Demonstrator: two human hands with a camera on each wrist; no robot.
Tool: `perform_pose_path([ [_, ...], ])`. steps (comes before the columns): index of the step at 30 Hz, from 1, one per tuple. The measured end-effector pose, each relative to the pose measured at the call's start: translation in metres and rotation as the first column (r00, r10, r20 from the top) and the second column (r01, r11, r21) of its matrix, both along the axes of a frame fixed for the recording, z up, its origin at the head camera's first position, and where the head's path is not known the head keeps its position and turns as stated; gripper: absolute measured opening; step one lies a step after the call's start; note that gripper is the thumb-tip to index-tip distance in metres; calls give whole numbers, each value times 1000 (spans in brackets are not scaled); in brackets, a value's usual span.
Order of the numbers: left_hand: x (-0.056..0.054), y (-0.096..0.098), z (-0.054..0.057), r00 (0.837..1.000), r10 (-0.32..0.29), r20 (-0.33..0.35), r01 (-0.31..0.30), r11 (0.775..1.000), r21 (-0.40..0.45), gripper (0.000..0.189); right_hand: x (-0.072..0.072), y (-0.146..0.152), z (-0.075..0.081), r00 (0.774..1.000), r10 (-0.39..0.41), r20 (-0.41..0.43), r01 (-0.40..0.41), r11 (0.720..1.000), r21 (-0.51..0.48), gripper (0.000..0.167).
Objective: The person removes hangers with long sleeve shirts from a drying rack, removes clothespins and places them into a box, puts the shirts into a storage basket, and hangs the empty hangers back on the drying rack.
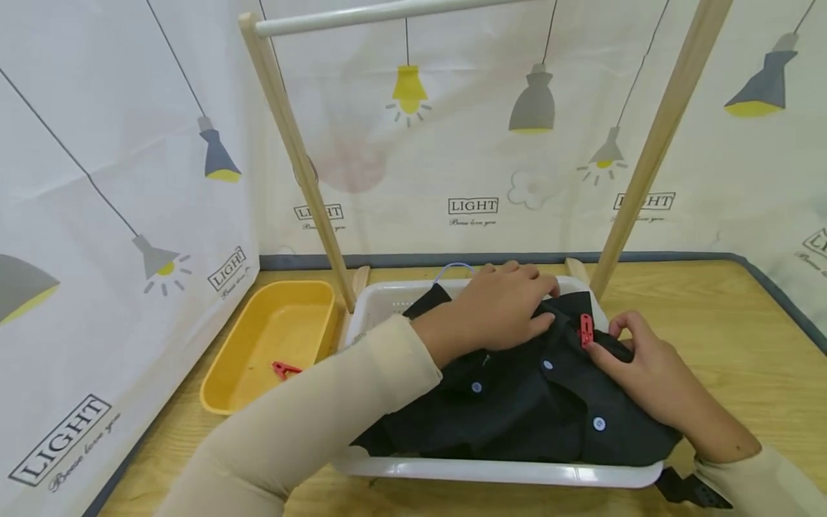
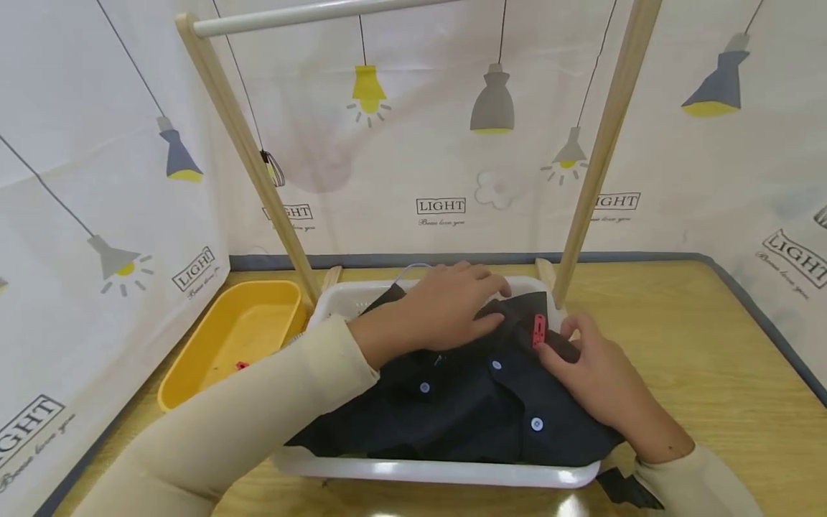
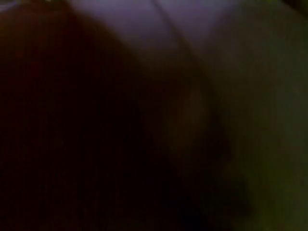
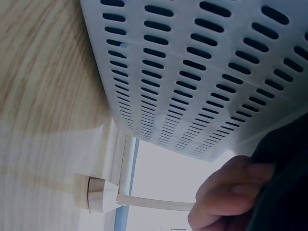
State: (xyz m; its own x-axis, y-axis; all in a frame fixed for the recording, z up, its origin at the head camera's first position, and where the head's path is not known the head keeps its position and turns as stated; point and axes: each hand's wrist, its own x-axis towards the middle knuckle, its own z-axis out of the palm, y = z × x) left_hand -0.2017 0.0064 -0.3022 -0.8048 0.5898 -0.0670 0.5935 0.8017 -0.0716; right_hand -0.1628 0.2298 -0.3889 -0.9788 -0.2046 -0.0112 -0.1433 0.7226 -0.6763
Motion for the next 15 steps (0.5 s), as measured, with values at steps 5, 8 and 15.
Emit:
perform_pose_path([
  [5, -4, 15, -3, 999, -16, 45, 17, 1000, -17, 38, -2, 1, -2, 999, 19, -29, -20, 999, -34, 36],
  [8, -7, 22, -7, 998, -22, 55, 23, 1000, -21, 35, -3, 1, -3, 999, 26, -24, -28, 997, -78, 28],
  [15, -16, 34, -22, 991, -6, 136, 9, 1000, -22, 35, -3, 2, -4, 999, 26, -24, -29, 993, -112, 21],
])
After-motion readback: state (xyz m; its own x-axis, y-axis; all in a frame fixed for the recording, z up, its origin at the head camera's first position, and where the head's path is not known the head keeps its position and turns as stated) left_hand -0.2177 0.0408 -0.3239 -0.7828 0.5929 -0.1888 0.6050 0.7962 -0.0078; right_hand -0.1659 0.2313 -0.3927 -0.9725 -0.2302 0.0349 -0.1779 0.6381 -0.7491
